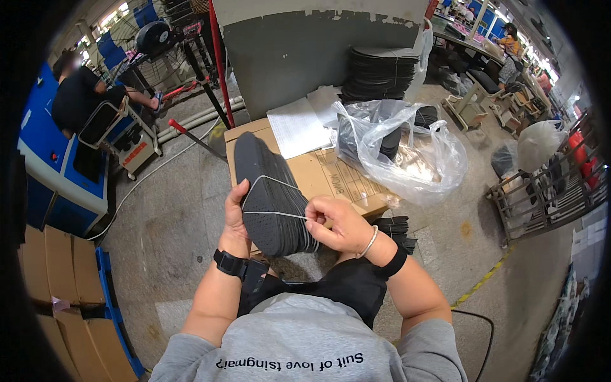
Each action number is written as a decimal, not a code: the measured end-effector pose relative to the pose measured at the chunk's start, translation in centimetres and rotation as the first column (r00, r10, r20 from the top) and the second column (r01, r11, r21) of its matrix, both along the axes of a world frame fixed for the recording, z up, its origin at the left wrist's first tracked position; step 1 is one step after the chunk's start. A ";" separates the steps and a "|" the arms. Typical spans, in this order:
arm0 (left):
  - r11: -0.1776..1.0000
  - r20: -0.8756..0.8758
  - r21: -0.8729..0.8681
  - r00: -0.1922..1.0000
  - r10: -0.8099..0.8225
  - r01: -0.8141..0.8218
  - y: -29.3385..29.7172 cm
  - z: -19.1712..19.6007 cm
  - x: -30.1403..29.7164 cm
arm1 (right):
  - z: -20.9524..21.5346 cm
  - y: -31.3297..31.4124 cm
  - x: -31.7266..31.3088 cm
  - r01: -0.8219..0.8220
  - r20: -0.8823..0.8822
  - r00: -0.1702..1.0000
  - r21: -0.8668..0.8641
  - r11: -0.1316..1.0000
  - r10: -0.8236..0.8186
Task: The person peels a sticker from a sheet and presses it onto an insole, repeating this for a second insole. They then gather a stack of insoles, wrap a rubber band around them, and place the bundle into a plastic bag.
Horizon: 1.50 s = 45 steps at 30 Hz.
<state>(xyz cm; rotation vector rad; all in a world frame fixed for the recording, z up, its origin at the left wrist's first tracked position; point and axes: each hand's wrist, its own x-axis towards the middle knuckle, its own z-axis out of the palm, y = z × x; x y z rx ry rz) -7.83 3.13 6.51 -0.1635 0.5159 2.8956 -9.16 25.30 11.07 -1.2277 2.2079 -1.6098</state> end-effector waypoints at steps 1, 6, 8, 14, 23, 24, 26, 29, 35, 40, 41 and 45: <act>1.000 0.001 0.003 1.000 0.001 -0.001 0.2 0.2 0.1 | -0.3 0.3 -0.1 0.013 0.079 0.997 0.044 0.999 -0.016; 0.991 0.028 0.037 0.991 0.129 -0.130 0.4 -0.1 -0.5 | -1.3 -0.7 3.2 0.173 0.052 0.984 0.015 0.985 -0.173; 0.996 0.017 0.006 0.996 0.084 -0.084 0.4 0.3 -0.4 | -1.5 0.1 3.7 0.175 0.135 0.975 0.021 0.984 -0.176; 0.993 0.041 -0.078 0.995 0.088 -0.085 0.6 0.4 -0.5 | -1.3 -0.1 4.5 0.197 0.321 0.928 0.001 0.980 -0.186; 0.970 0.089 -0.213 0.986 0.138 -0.117 0.9 -1.3 -1.3 | -1.3 -1.3 6.4 0.168 0.162 0.974 -0.062 0.984 -0.156; 0.961 0.124 -0.236 0.976 0.179 -0.147 0.8 -1.5 -1.3 | -0.8 -1.7 6.3 0.149 0.048 0.988 -0.033 0.988 -0.148; 0.964 0.098 -0.222 0.980 0.172 -0.147 0.6 -1.5 -1.4 | -0.7 -2.0 5.9 0.161 -0.041 0.986 -0.025 0.987 -0.162; 0.972 0.063 -0.183 0.985 0.160 -0.146 -0.1 -1.2 -1.5 | -2.0 -1.9 6.1 0.133 -0.156 0.979 0.020 0.991 -0.128; 0.976 0.037 -0.134 0.983 0.178 -0.172 -0.4 -1.4 -2.1 | -3.8 -2.8 6.8 0.206 -0.290 0.937 0.010 0.978 -0.195; 0.951 0.064 -0.259 0.979 0.192 -0.170 -0.4 -2.2 -2.1 | -3.7 -3.4 8.2 0.187 -0.109 0.977 0.040 0.982 -0.181; 0.956 0.081 -0.262 0.984 0.157 -0.131 -0.3 -2.1 -2.2 | -3.6 -3.9 8.5 0.205 -0.049 0.978 0.011 0.979 -0.204; 0.946 0.108 -0.270 0.971 0.213 -0.178 -0.1 -1.8 -2.4 | -2.8 -5.1 8.2 0.174 -0.158 0.973 0.036 0.984 -0.166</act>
